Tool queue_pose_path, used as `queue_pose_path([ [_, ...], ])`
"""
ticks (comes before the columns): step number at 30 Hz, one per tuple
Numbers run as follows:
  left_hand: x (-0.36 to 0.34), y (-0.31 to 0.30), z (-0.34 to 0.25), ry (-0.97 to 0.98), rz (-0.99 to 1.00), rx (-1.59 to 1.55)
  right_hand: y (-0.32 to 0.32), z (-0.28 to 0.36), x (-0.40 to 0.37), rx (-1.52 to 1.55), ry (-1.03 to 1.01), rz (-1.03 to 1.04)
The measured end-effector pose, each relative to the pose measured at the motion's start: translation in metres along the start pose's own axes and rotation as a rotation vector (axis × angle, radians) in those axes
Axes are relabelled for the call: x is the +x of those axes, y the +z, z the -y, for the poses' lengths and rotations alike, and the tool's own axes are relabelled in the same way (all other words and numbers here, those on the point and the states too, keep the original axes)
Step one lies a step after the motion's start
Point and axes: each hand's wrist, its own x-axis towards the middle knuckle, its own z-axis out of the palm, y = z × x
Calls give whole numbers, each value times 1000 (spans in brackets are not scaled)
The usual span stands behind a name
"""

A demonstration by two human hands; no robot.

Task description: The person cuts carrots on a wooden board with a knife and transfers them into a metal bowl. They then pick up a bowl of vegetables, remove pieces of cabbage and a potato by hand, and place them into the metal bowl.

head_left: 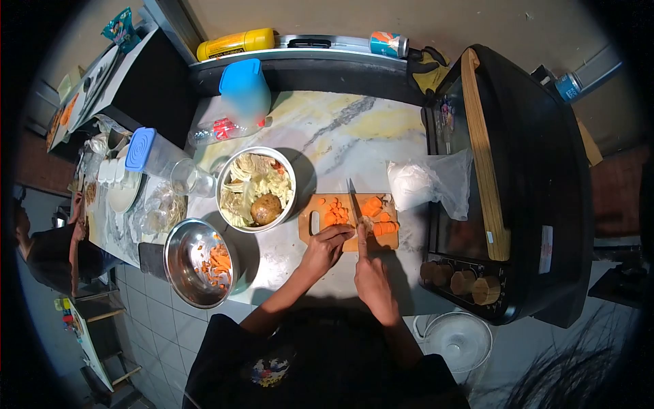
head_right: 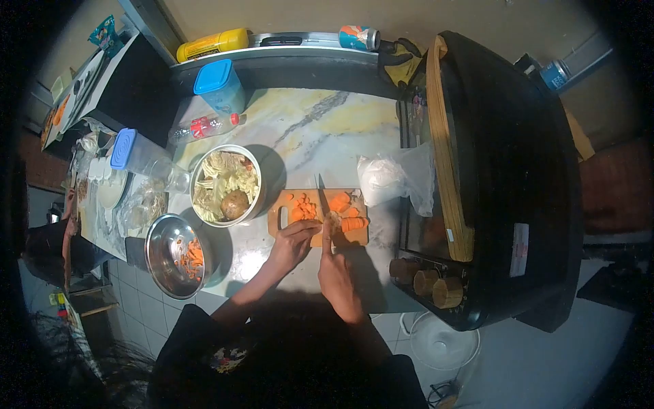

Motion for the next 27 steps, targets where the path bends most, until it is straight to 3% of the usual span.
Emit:
queue_pose_path([
  [9,0,1,2,18,-4,-21,-2,5,-2,45,-1,0],
  [11,-1,2,3,30,-10,-26,-9,7,0,107,77,27],
  [27,-1,-2,1,4,24,3,6,12,-4,14,68,26],
])
